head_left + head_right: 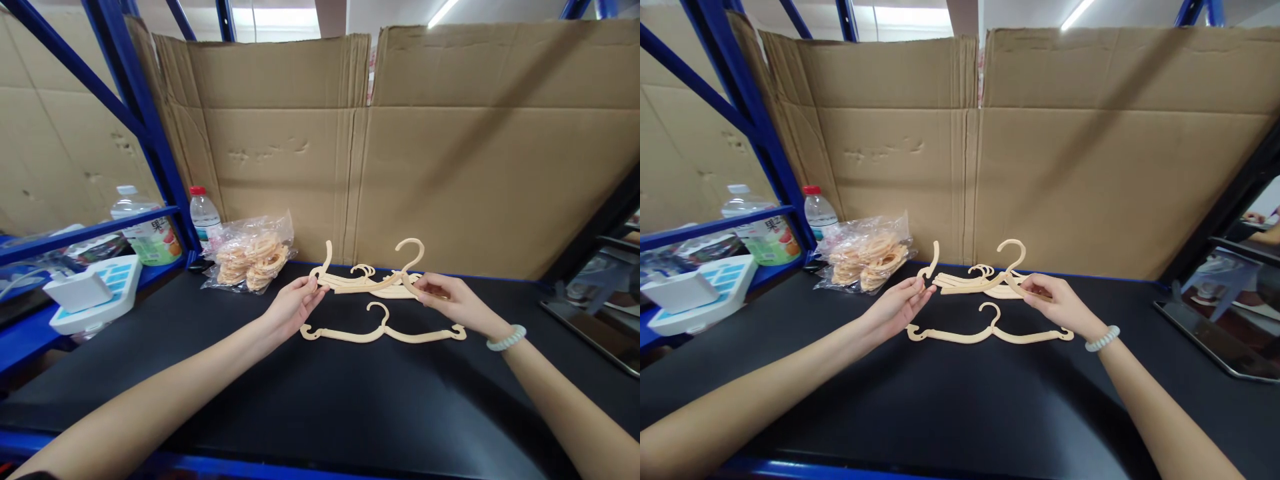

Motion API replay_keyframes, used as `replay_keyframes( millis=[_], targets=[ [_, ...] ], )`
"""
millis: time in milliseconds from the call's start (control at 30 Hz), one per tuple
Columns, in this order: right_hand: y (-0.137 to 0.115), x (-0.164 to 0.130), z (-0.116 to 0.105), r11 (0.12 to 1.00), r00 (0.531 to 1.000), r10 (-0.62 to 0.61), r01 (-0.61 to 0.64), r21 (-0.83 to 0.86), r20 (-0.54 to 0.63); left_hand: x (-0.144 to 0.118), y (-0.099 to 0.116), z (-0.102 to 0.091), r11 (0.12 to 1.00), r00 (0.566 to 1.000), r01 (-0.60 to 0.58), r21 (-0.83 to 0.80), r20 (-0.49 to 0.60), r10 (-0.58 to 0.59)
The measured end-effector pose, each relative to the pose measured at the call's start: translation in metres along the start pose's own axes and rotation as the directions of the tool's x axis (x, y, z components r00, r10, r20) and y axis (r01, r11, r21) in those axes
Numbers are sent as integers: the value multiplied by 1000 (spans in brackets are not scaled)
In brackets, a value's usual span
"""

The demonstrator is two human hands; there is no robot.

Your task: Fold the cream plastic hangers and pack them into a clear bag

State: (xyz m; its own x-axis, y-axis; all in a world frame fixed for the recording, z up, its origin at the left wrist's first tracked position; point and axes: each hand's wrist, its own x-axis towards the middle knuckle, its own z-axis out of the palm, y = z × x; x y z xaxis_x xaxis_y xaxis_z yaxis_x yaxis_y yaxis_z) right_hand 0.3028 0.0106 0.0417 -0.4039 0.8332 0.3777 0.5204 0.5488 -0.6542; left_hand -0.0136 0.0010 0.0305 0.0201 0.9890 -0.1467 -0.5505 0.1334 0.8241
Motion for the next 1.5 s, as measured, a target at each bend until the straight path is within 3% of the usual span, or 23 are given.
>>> replay_keyframes(
  millis=[233, 500, 800, 1100, 1300, 1500],
  targets=[
    [-4, 0, -1, 999, 999, -25, 26, -36, 21, -4, -7, 0, 1000, 993, 17, 4, 118, -18],
    [-6, -3, -4, 996, 998, -63, 64, -69, 17, -2, -8, 1, 998, 982, 51, -30, 181, -45],
    [-11, -2, -4, 974, 989, -145, 137, -178, -34, -4, -7, 1, 990, 939, 139, -14, 319, -127],
    [-13, -4, -3, 943, 969, -233, 203, -263, -88, -9, -9, 3, 985, 947, 172, -3, 276, -165],
    [-12, -4, -1, 921, 952, -296, 264, -286, -74, -12, -12, 5, 983, 968, 177, 50, 173, -183],
    [-14, -4, 11, 911, 938, -338, 305, -279, -77, -9, -18, 1, 990, 986, 114, 83, 115, -123]
  ],
)
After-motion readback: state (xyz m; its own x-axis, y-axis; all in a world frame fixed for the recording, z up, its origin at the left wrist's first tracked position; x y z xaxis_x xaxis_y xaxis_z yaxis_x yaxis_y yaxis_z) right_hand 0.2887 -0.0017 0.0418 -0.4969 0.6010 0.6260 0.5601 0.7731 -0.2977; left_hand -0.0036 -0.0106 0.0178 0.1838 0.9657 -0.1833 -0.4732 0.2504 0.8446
